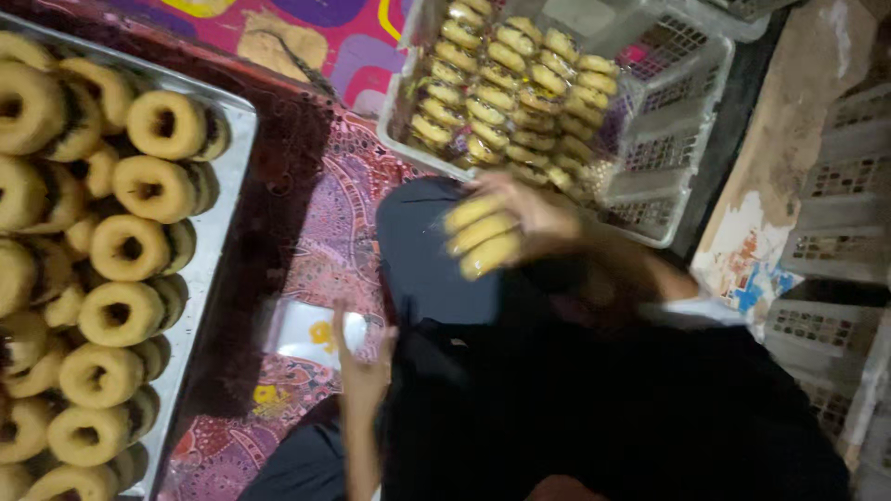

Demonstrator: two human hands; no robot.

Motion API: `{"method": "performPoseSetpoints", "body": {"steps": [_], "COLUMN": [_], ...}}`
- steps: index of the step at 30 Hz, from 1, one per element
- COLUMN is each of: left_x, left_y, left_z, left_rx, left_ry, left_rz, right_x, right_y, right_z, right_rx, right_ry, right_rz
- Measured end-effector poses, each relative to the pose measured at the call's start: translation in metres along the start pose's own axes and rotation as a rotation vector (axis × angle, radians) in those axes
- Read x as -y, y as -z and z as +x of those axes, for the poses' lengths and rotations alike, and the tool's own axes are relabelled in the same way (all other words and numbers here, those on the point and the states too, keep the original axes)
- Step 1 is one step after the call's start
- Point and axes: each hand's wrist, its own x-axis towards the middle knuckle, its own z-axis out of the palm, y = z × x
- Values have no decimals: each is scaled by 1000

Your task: The person sits on a patterned floor and packages donuts one by one. They pick a donut from a metal tray, place it into a clear plastic bag, and then transfer the bagged donut into a white plastic crate. This process is repeated continuously.

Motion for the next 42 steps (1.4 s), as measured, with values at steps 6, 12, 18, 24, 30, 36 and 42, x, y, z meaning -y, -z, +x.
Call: {"method": "performPoseSetpoints", "body": {"steps": [6, 12, 18, 24, 30, 36, 42], "left_x": [112, 161, 154, 65, -37, -70, -57], "left_y": [132, 125, 131, 39, -24, 51, 67], "left_z": [-28, -36, -44, -60, -44, -79, -61], "left_rx": [-88, -362, -538, -378, -408, -384, -522], "left_ry": [557, 494, 569, 473, 136, 100, 217], "left_rz": [949, 853, 152, -596, -525, -1349, -1347], "right_x": [1, -93, -42, 65, -32, -18, 34], "right_y": [121, 146, 160, 40, -209, -240, -291], "right_z": [-157, -162, -152, -3, 111, 134, 125], "right_rx": [-649, -461, -274, -518, -107, 237, -136], "right_ry": [-358, -375, -683, -15, -106, -280, 727], "right_rz": [-761, -1725, -1426, -597, -335, 173, -1085]}}
